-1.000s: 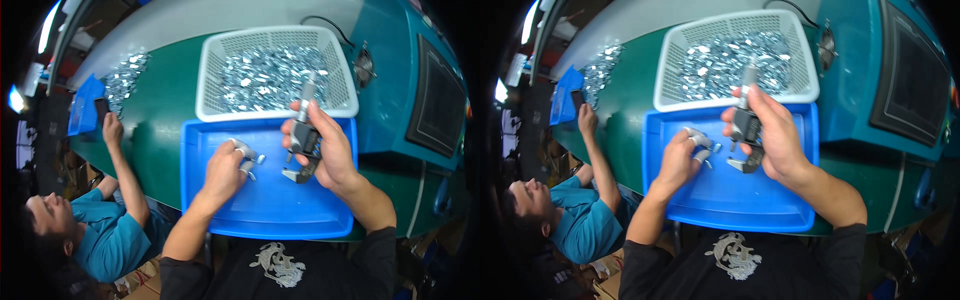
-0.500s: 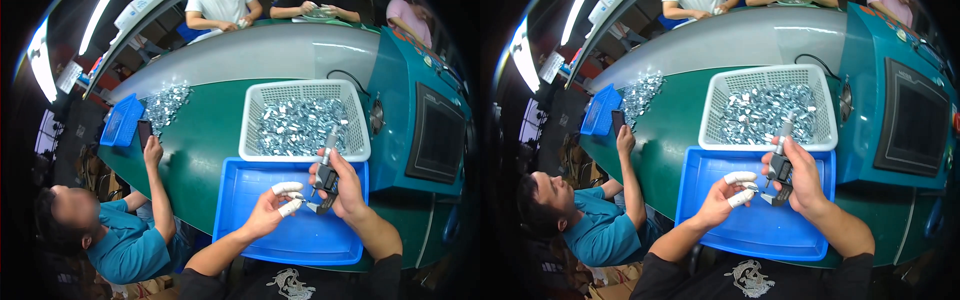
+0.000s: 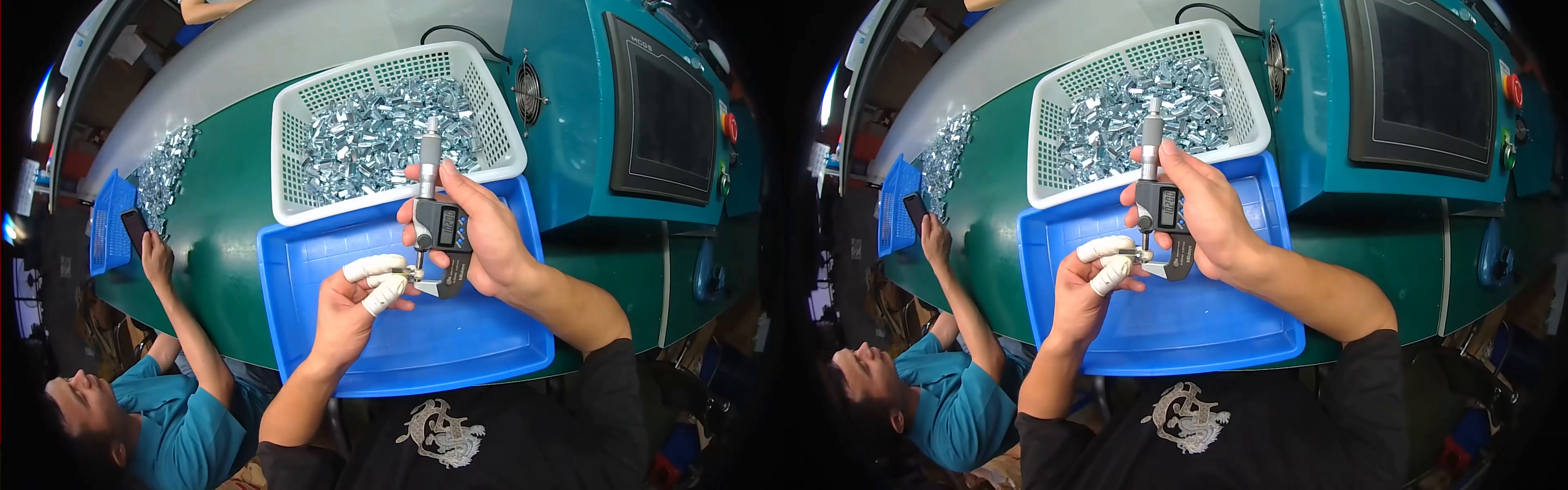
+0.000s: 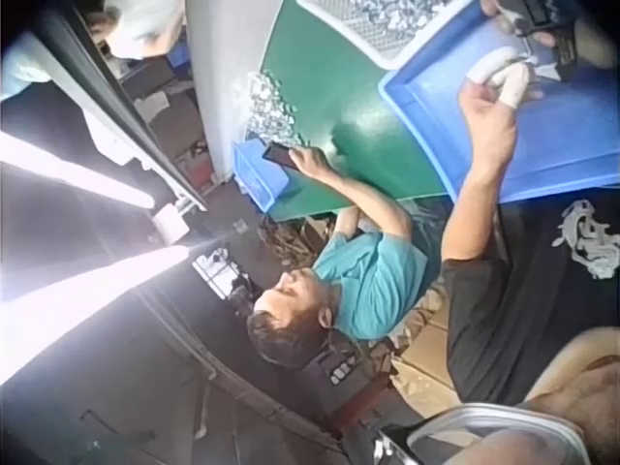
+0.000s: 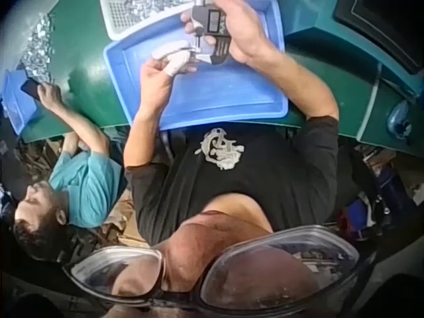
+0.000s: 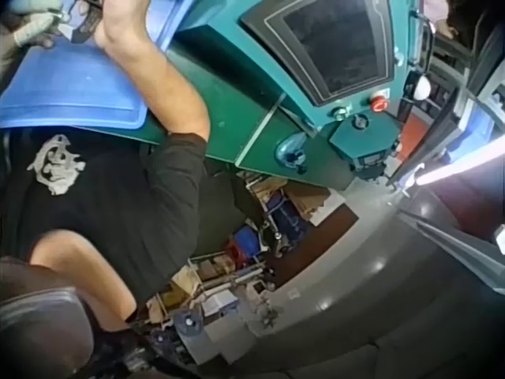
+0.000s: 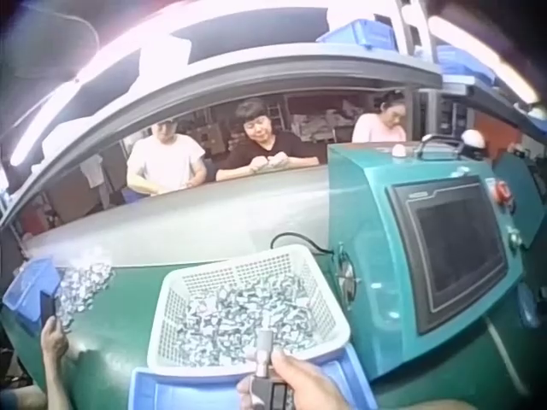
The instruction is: Using a digital micrometer to measure and inspect small metal components at an industrial workstation.
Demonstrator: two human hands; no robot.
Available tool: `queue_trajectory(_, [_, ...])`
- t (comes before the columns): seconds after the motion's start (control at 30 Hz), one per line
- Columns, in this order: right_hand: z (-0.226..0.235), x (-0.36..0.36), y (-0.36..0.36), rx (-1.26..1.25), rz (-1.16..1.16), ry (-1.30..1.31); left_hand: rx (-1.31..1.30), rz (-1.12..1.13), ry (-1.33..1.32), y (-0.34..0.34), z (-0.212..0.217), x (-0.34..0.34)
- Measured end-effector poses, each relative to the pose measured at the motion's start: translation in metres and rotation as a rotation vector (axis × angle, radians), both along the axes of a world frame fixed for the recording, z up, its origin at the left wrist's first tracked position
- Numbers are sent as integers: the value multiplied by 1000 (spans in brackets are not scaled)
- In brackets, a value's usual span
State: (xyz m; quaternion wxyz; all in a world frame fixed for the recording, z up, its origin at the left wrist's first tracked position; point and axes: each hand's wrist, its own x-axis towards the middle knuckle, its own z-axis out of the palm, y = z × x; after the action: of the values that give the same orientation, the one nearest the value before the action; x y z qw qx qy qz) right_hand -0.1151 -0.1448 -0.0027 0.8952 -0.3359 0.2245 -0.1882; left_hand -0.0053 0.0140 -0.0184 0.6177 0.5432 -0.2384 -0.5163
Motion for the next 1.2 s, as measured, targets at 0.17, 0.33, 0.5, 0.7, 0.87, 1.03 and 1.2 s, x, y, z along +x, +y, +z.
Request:
queue_trajectory(0.17, [1,0,2,-14,9,9,-2,2,-2,0,1,-2])
queue_trajectory(0.33, [2,-1,2,-18,5,5,-28,3,42,-1,1,-4])
queue_trajectory(0.5, [1,2,1,-12,-8,48,-18,-9,27,-3,0,-3])
queue_trajectory(0.7, [2,4,1,-15,-23,36,-22,-19,35,-3,1,-1])
queue_trajectory(0.87, [2,4,2,-13,-29,29,-28,-43,66,-2,3,3])
queue_trajectory(1.03, [3,-3,0,13,-6,32,35,-57,-45,-4,-2,1])
queue_trajectory(1.2, [1,-4,4,-30,74,-42,50,-56,-116,-2,-4,5])
